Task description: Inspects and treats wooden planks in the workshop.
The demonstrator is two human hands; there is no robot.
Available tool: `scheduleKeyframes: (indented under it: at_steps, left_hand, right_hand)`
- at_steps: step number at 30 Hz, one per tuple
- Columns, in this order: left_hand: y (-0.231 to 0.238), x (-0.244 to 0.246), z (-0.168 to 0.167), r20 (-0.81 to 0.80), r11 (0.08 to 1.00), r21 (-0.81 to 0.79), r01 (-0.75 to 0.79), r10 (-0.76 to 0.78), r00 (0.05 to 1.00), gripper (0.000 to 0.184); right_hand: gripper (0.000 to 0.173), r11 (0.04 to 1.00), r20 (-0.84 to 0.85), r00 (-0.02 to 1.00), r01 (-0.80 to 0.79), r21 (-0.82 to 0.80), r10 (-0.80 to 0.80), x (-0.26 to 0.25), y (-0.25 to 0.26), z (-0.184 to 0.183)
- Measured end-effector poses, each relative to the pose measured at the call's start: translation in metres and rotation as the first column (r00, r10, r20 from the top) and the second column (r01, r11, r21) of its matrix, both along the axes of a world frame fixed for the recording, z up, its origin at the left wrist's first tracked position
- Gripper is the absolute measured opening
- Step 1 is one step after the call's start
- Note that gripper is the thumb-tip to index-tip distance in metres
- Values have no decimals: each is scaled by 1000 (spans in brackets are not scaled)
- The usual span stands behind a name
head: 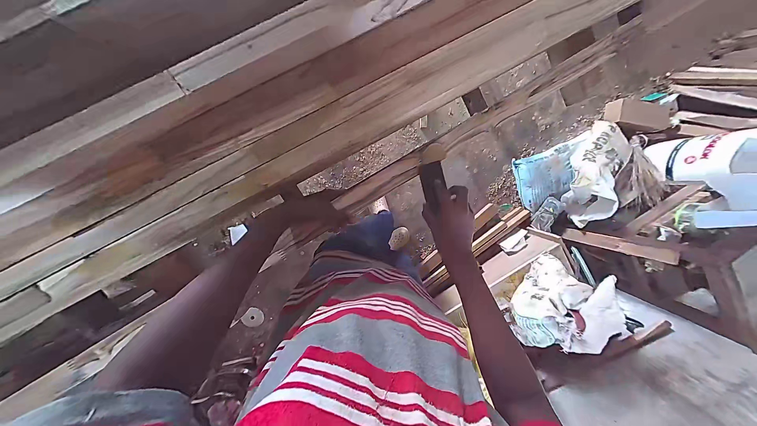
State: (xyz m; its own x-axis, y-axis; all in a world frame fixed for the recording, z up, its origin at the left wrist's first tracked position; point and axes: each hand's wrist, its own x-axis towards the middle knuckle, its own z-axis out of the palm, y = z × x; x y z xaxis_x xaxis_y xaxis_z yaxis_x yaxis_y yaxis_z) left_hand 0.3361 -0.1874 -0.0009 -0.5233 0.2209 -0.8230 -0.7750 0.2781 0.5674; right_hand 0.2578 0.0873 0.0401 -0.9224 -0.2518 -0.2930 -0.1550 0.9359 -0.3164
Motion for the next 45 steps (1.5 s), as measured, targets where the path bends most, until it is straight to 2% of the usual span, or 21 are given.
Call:
scheduleKeyframes:
  at_steps: [2,4,6,8,10,14,17,20,22,24,27,30,33,35,37,38,40,42,45]
  left_hand:
    - [4,5,-7,-45,995,-91,27,-31,999,59]
    - [8,8,-3,-145,979,-189,73,-101,984,62]
    - [12,15,1,-226,957,-276,93,-159,961,62]
    - [14,16,1,-227,939,-329,104,-186,956,64]
    - [15,15,1,-204,937,-332,109,-184,961,68]
    - [17,16,1,-182,949,-299,100,-159,970,73]
    - [15,21,-7,-253,957,-279,84,-157,955,65]
    - [9,18,-10,-320,966,-230,117,-188,928,74]
    - [10,21,-8,-346,964,-247,101,-185,920,70]
    - [20,24,5,-342,901,-425,83,-245,907,59]
    - [42,37,21,-281,744,-661,99,-368,886,51]
    - [48,43,16,-294,666,-742,77,-427,855,48]
    - [38,40,17,-294,719,-688,96,-398,869,55]
    - [19,40,9,-298,841,-532,95,-291,909,72]
    - [-3,42,1,-220,942,-312,121,-195,956,88]
    - [-8,45,2,-183,967,-226,120,-163,969,82]
    - [-8,56,1,-173,992,-127,12,-35,984,53]
    - [-5,59,4,-207,982,-186,37,-76,975,45]
    - [3,57,12,-266,918,-375,131,-242,933,48]
  right_hand:
    - [52,991,142,990,-1,131,-18,10,-9,37]
    - [48,988,160,985,47,145,-70,1,-15,60]
    - [46,987,84,985,145,75,-151,-17,-18,62]
    - [44,969,73,967,241,46,-244,-40,-23,56]
    - [42,960,88,956,280,19,-280,-39,-35,54]
    - [40,960,173,945,279,23,-279,14,-67,51]
    - [39,958,238,928,277,73,-287,39,-85,51]
    - [40,969,316,917,223,104,-245,59,-92,59]
    - [42,977,367,905,207,60,-214,68,-84,65]
    - [37,961,400,892,264,-85,-209,68,-66,63]
    - [39,875,400,874,401,-272,-277,67,-32,44]
    - [44,858,163,934,356,-369,-317,56,-13,19]
    - [52,897,-86,959,218,-384,-270,40,-9,-11]
    - [58,939,-163,962,162,-302,-218,40,-13,-24]
    - [59,983,-196,973,92,-156,-122,46,-19,-22]
    - [58,995,-148,985,81,-63,-90,50,-24,-9]
    - [53,989,30,994,100,110,-104,57,-36,31]
    - [46,978,92,980,164,129,-177,49,-39,59]
    - [39,958,5,958,286,9,-286,14,-38,69]
